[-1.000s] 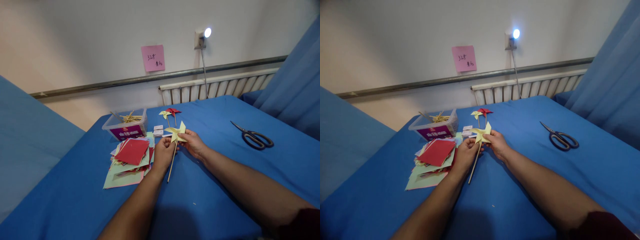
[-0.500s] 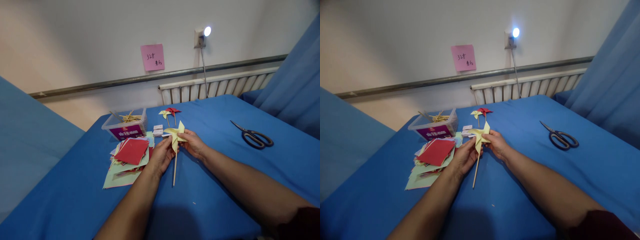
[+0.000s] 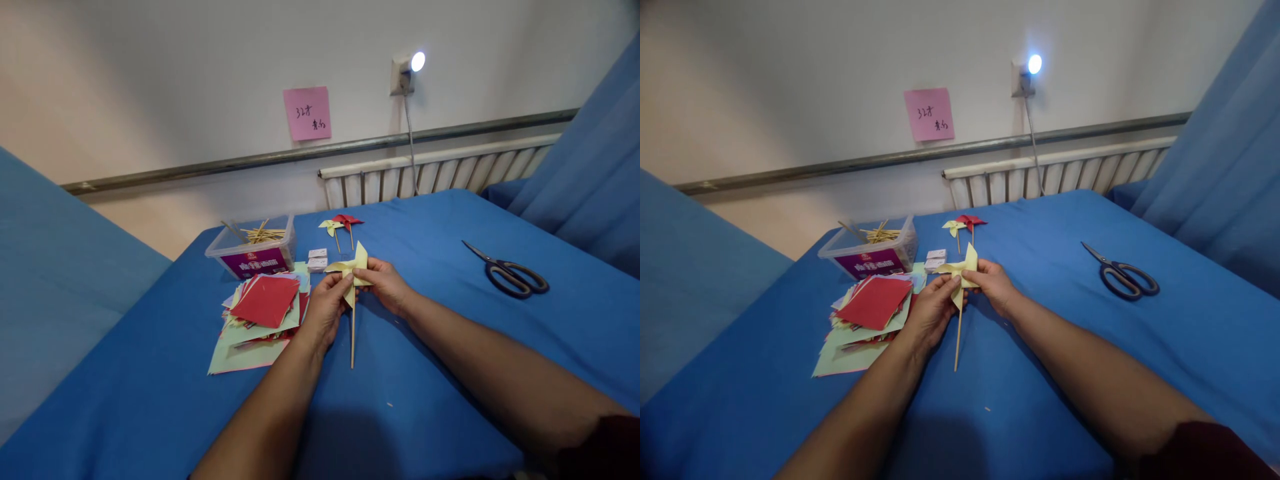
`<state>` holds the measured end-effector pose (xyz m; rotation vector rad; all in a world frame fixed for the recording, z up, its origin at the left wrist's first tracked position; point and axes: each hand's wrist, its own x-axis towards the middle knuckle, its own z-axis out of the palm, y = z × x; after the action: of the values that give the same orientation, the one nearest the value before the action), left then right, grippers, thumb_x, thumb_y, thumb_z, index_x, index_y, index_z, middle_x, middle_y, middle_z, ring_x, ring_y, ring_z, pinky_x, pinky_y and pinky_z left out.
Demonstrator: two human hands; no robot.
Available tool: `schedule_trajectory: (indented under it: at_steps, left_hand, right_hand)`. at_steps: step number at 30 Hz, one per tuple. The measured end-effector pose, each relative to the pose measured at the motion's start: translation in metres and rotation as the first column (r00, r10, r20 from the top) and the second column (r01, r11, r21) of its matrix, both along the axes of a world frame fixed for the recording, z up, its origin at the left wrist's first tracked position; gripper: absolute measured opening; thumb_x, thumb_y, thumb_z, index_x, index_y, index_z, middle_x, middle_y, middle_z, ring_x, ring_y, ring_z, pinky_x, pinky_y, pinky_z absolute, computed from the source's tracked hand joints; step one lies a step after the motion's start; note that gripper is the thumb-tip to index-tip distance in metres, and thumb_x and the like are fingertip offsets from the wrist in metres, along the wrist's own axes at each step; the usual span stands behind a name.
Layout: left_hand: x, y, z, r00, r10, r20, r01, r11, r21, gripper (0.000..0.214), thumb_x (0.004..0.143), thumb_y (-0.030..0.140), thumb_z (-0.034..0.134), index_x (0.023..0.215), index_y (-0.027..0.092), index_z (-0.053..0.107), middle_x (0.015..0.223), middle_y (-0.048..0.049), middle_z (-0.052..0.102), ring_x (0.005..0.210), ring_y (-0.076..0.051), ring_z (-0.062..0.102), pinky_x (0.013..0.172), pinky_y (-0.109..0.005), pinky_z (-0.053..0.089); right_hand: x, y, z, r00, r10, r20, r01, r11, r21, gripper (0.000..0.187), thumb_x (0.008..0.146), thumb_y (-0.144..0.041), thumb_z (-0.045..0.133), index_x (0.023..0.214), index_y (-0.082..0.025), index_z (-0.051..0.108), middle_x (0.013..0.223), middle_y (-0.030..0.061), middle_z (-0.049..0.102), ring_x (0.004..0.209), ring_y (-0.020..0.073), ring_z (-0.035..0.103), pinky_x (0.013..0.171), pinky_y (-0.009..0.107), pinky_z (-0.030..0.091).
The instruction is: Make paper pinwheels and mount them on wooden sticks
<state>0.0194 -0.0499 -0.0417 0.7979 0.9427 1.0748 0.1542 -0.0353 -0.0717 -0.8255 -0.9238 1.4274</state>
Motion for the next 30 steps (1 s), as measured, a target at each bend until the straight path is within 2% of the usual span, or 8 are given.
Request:
schedule_trajectory:
  at_steps: [5, 11, 15, 18, 21, 24, 28, 30]
  left_hand:
    - [0.002, 0.0, 0.004, 0.999, 0.047, 0.021, -0.047, 0.999, 0.022, 0.035, 0.06, 0.032, 0.084, 0.081, 0.014, 0.063, 0.071, -0.0008, 0.066, 0.059, -0.011, 0.059, 0.059, -0.024, 0.048]
    - [0.002, -0.001, 0.011, 0.998, 0.044, 0.037, -0.047, 0.997, 0.058, 0.033, 0.062, 0.025, 0.082, 0.086, 0.015, 0.063, 0.075, -0.001, 0.067, 0.061, -0.012, 0.061, 0.058, -0.024, 0.049]
    - [0.0, 0.001, 0.011, 0.991, 0.079, 0.104, -0.087, 0.993, 0.08, 0.029, 0.062, 0.023, 0.08, 0.079, 0.014, 0.059, 0.073, -0.0011, 0.066, 0.058, -0.012, 0.06, 0.057, -0.024, 0.047]
    - [-0.003, 0.003, 0.012, 0.985, 0.099, 0.142, -0.112, 0.99, 0.082, 0.027, 0.062, 0.022, 0.08, 0.076, 0.015, 0.057, 0.07, -0.0005, 0.065, 0.057, -0.011, 0.06, 0.057, -0.023, 0.047]
    - [-0.005, 0.003, 0.014, 0.98, 0.134, 0.148, -0.149, 0.985, 0.09, 0.027, 0.062, 0.021, 0.08, 0.077, 0.015, 0.059, 0.068, -0.0001, 0.065, 0.058, -0.012, 0.061, 0.058, -0.024, 0.048]
    - [-0.005, 0.004, 0.014, 0.967, 0.187, 0.175, -0.205, 0.974, 0.091, 0.027, 0.06, 0.018, 0.081, 0.076, 0.015, 0.06, 0.07, 0.0001, 0.067, 0.062, -0.012, 0.063, 0.063, -0.024, 0.05]
    - [-0.005, 0.004, 0.013, 0.957, 0.187, 0.223, -0.206, 0.976, 0.067, 0.025, 0.059, 0.016, 0.08, 0.076, 0.014, 0.062, 0.073, -0.0013, 0.069, 0.065, -0.012, 0.064, 0.067, -0.024, 0.05]
    - [-0.005, 0.004, 0.013, 0.957, 0.177, 0.229, -0.195, 0.979, 0.056, 0.022, 0.06, 0.015, 0.079, 0.075, 0.013, 0.063, 0.072, -0.0015, 0.069, 0.064, -0.012, 0.063, 0.066, -0.024, 0.05]
  right_hand:
    - [-0.001, -0.002, 0.005, 1.0, 0.01, 0.02, -0.01, 1.0, 0.013, 0.027, 0.068, -0.037, 0.076, 0.085, -0.017, 0.069, 0.07, 0.0003, 0.064, 0.056, 0.0101, 0.051, 0.053, 0.024, 0.035]
    - [-0.004, -0.007, 0.016, 0.999, 0.035, -0.002, -0.035, 0.999, 0.013, 0.034, 0.076, -0.053, 0.068, 0.078, -0.019, 0.067, 0.064, 0.0001, 0.061, 0.053, 0.0118, 0.05, 0.053, 0.026, 0.037]
    - [-0.004, -0.011, 0.021, 0.988, 0.129, -0.084, -0.126, 0.991, 0.039, 0.047, 0.08, -0.064, 0.056, 0.088, -0.019, 0.068, 0.075, 0.0036, 0.067, 0.06, 0.0145, 0.057, 0.057, 0.028, 0.041]
    - [-0.004, -0.014, 0.021, 0.984, 0.152, -0.091, -0.146, 0.987, 0.072, 0.041, 0.076, -0.056, 0.067, 0.098, -0.021, 0.065, 0.084, 0.0032, 0.069, 0.066, 0.0146, 0.061, 0.063, 0.029, 0.044]
    - [-0.008, -0.015, 0.017, 0.996, 0.084, -0.012, -0.083, 0.991, 0.101, 0.043, 0.067, -0.043, 0.079, 0.099, -0.023, 0.059, 0.083, 0.0015, 0.069, 0.067, 0.0149, 0.063, 0.067, 0.03, 0.047]
    - [-0.014, -0.015, 0.01, 0.998, -0.022, 0.058, 0.012, 0.986, 0.168, 0.046, 0.062, -0.035, 0.082, 0.097, -0.025, 0.055, 0.081, -0.0013, 0.068, 0.071, 0.0156, 0.063, 0.069, 0.032, 0.049]
    - [-0.017, -0.014, 0.003, 0.964, -0.166, 0.208, 0.111, 0.962, 0.25, 0.037, 0.065, -0.034, 0.08, 0.093, -0.024, 0.058, 0.078, -0.002, 0.066, 0.068, 0.0147, 0.061, 0.067, 0.03, 0.049]
    - [-0.017, -0.014, 0.002, 0.956, -0.183, 0.227, 0.127, 0.962, 0.242, 0.032, 0.067, -0.036, 0.079, 0.09, -0.023, 0.06, 0.077, -0.001, 0.067, 0.067, 0.0152, 0.061, 0.066, 0.031, 0.049]
